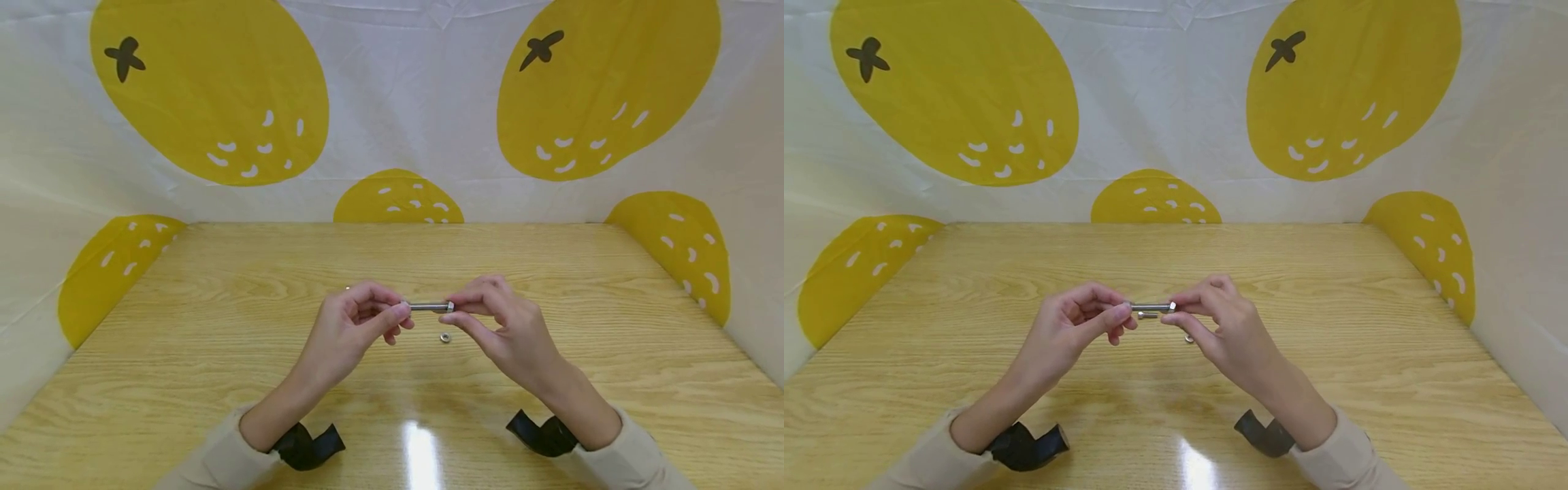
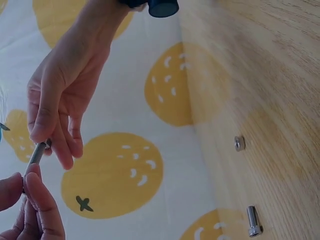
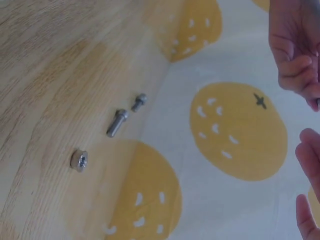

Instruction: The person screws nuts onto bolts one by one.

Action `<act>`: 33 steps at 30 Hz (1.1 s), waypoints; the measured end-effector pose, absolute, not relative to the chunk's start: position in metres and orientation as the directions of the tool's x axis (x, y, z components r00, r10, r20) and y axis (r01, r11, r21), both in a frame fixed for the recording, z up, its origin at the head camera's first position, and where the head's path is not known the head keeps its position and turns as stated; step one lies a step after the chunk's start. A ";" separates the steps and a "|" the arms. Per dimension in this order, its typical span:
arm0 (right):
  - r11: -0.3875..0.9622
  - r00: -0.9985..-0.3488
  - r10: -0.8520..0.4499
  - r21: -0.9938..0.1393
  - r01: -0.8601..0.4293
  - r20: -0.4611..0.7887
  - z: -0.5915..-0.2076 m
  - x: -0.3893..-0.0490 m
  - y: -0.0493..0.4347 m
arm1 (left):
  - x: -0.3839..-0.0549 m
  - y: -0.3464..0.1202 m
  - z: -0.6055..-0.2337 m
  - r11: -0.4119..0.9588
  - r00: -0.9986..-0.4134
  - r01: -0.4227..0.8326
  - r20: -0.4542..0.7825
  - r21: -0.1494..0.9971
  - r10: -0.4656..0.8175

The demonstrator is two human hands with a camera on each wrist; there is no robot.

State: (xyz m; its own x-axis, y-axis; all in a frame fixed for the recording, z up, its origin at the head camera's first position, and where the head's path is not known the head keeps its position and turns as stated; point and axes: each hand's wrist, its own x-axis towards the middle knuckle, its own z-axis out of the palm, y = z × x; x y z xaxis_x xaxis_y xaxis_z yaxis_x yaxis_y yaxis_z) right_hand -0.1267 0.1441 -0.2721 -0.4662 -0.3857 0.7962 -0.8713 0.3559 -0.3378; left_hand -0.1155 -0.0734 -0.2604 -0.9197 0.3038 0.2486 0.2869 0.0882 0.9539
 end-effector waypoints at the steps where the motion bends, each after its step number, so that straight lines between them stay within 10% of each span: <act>1: 0.360 -0.471 -0.389 -0.340 -0.869 0.792 -0.272 -0.127 0.144 | -0.116 -0.073 -0.260 0.093 -0.921 0.283 0.244 0.955 0.303; 11: 0.365 -0.542 -0.390 -0.415 -0.833 0.745 -0.275 -0.125 0.142 | -0.117 -0.073 -0.262 0.086 -0.918 0.290 0.251 0.953 0.307; 23: 0.381 -0.880 -0.306 -0.800 -0.463 0.363 -0.274 -0.119 0.134 | -0.118 -0.071 -0.267 0.032 -0.906 0.309 0.283 0.951 0.315; 33: 0.097 -0.847 -0.316 -0.873 -0.477 0.428 -0.270 -0.120 0.139 | -0.117 -0.070 -0.265 0.024 -0.926 0.274 0.257 0.961 0.279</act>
State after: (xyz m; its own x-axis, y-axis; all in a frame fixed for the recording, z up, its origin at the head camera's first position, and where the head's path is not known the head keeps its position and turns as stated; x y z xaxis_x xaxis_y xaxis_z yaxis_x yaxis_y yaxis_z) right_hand -0.1195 0.1390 -0.2698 -0.8469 -0.3156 0.4279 -0.4773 0.0966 -0.8734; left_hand -0.1172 -0.0705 -0.2650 -0.9255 0.2785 0.2565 0.2738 0.0242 0.9615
